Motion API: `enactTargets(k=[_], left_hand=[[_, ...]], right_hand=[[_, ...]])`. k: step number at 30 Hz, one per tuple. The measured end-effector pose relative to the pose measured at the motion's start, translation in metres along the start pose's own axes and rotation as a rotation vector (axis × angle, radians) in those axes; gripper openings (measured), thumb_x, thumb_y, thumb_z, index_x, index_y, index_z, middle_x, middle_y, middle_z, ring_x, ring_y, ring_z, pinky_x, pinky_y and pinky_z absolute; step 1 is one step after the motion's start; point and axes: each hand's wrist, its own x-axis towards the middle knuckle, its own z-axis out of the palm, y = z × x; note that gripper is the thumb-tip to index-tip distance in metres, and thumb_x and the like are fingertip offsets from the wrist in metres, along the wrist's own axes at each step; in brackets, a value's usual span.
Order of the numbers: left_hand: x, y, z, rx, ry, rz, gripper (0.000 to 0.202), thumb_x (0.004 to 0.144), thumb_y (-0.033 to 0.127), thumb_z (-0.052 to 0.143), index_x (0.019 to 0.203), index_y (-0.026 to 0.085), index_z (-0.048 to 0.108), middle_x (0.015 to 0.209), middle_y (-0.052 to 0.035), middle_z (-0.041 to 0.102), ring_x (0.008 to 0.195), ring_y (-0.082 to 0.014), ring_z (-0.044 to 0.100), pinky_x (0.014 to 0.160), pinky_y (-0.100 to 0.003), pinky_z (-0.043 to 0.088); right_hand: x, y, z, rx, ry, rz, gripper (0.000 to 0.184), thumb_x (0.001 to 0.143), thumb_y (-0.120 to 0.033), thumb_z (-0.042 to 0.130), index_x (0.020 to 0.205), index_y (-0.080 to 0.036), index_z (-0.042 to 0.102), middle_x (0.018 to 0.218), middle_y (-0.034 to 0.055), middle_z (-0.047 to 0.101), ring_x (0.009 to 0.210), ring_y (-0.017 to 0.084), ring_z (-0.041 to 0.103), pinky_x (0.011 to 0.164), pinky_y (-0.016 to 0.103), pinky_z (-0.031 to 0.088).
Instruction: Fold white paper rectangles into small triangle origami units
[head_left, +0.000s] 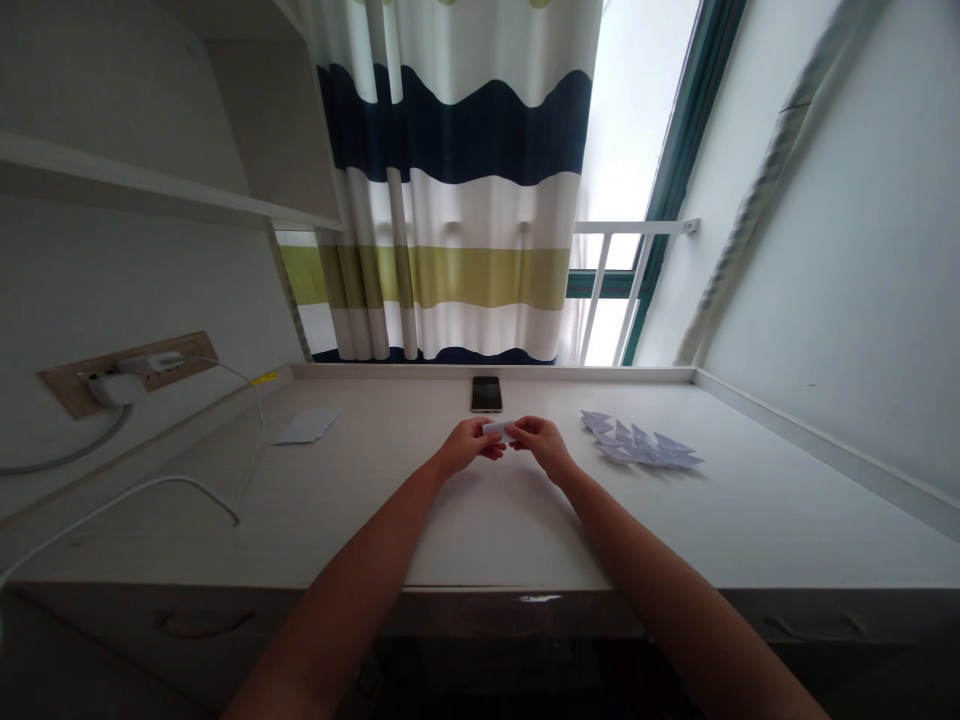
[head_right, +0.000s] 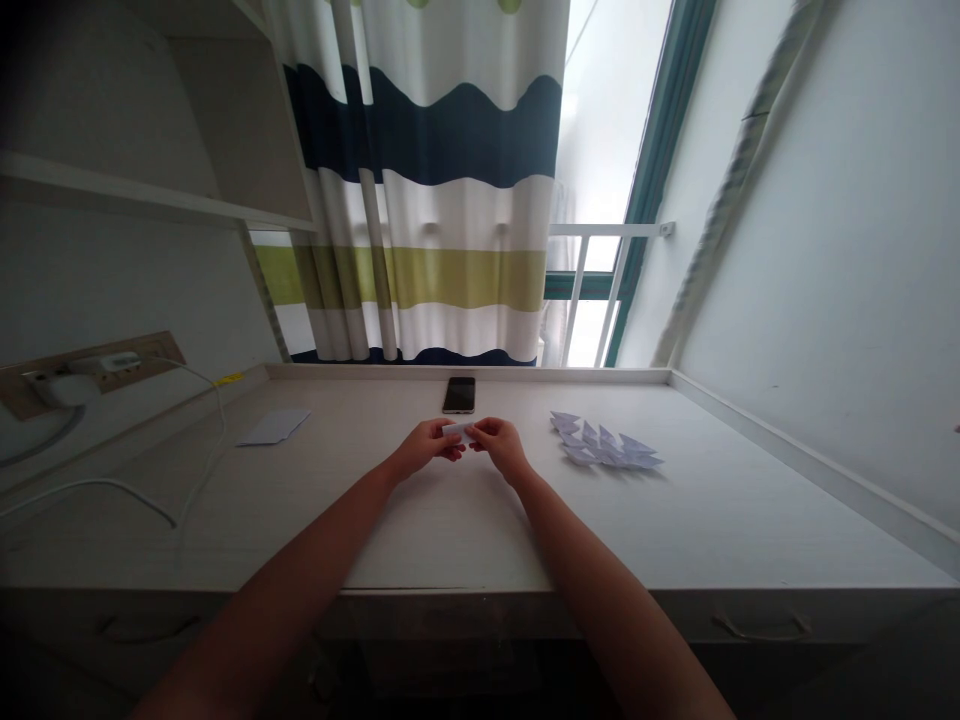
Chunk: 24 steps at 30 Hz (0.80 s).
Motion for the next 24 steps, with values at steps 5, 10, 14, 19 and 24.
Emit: enactTargets(k=[5, 10, 14, 19, 24], left_hand=[[0.0003, -0.0007, -0.0004, -0.004, -0.015, 0.0, 0.032, 0.067, 0.033, 0.065, 0.086, 0.008, 0.057, 0.066, -0.0057, 0.063, 0.057, -0.0124, 0.06, 0.059, -0.027, 0.049], [0.0012, -0.0015, -0.0001, -0.007, -0.011, -0.011, 0.031, 0.068, 0.032, 0.064, 0.088, 0.008, 0.057, 0.066, -0.0052, 0.063, 0.057, -0.0124, 0.06, 0.058, -0.026, 0.049], [0.0012, -0.0012, 0.0007, -0.014, -0.005, -0.013, 0.03, 0.07, 0.032, 0.063, 0.087, 0.008, 0.057, 0.064, -0.005, 0.063, 0.056, -0.0122, 0.06, 0.058, -0.026, 0.049], [0.0016, -0.0011, 0.0003, -0.014, -0.021, -0.021, 0.031, 0.07, 0.033, 0.062, 0.088, 0.008, 0.057, 0.065, -0.0057, 0.063, 0.056, -0.0124, 0.06, 0.057, -0.025, 0.049], [0.0009, -0.0003, 0.0002, -0.019, -0.029, -0.041, 0.032, 0.07, 0.035, 0.062, 0.087, 0.008, 0.057, 0.068, -0.0069, 0.064, 0.059, -0.0135, 0.061, 0.06, -0.027, 0.05]], right_hand=[[0.0011, 0.0015, -0.0008, -0.018, -0.006, -0.006, 0.026, 0.059, -0.037, 0.069, 0.066, -0.013, 0.061, 0.052, 0.0005, 0.059, 0.048, 0.01, 0.055, 0.053, 0.025, 0.047], [0.0048, 0.0075, -0.0019, -0.007, -0.012, -0.016, 0.028, 0.058, -0.039, 0.069, 0.064, -0.013, 0.061, 0.05, 0.0001, 0.059, 0.046, 0.01, 0.054, 0.051, 0.024, 0.046], [0.0054, 0.0081, -0.0014, -0.008, -0.008, -0.019, 0.029, 0.057, -0.041, 0.069, 0.06, -0.013, 0.059, 0.047, -0.0007, 0.057, 0.044, 0.009, 0.053, 0.049, 0.024, 0.045], [0.0054, 0.0077, -0.001, -0.022, -0.006, -0.018, 0.03, 0.056, -0.042, 0.069, 0.059, -0.014, 0.057, 0.046, -0.0013, 0.057, 0.042, 0.009, 0.052, 0.047, 0.023, 0.044], [0.0061, 0.0092, -0.0018, -0.045, -0.016, -0.027, 0.031, 0.057, -0.043, 0.067, 0.061, -0.014, 0.057, 0.047, -0.0014, 0.057, 0.043, 0.009, 0.052, 0.048, 0.024, 0.044]])
